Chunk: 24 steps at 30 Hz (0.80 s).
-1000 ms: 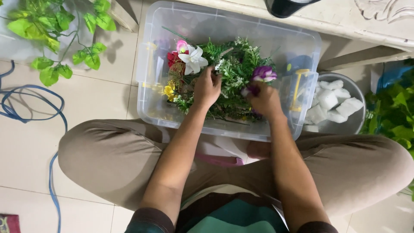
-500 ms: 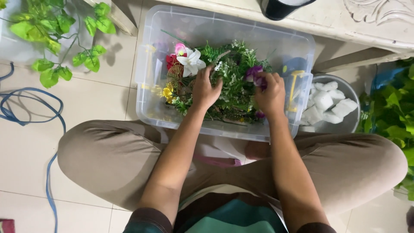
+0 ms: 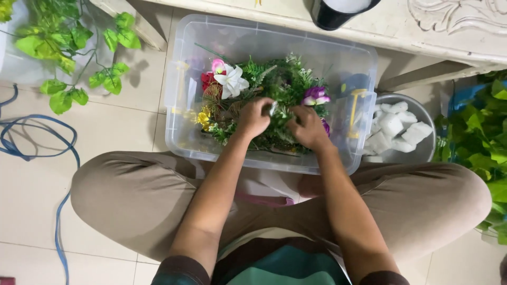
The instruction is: Arranging artificial flowers and greenery into a small black pot using foam blocks for support.
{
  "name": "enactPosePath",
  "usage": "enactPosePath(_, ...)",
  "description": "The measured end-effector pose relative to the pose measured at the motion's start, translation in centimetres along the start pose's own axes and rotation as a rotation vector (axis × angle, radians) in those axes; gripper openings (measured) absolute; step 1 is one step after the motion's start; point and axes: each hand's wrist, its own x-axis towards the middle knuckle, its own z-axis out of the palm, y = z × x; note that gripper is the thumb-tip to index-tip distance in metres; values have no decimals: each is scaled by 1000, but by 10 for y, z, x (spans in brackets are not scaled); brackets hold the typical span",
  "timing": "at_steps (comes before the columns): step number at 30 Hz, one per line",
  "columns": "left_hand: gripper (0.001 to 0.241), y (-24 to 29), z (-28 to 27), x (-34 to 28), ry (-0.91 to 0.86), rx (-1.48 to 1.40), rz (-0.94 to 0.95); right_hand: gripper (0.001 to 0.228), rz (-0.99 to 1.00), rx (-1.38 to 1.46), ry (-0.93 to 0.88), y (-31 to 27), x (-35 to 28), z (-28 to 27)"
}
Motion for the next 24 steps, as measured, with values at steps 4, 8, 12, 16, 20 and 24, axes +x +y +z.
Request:
enactPosePath(4,34,13,-27,-6,252,95,-24,33,129,-16,-187,-10,-4,0)
enactPosePath(8,42,-28,-18,6,48,296,-235,48,232,54,-445,-51,1,-22)
enactPosePath(12,39,1,-23,-5,94,407,-178,43,208,-37,-509,-62,6,-29)
enactPosePath(16,32,29,-36,-10,567,80,162,54,455,120,-365,-35,-1,-21)
enactPosePath(20,31,48,-42,-13,736,-3,442,35,394,16,-208,-15,-4,-16)
enactPosePath(24,34,82,-49,-24,660,-169,461,41,100,18,-37,-26,-4,-18)
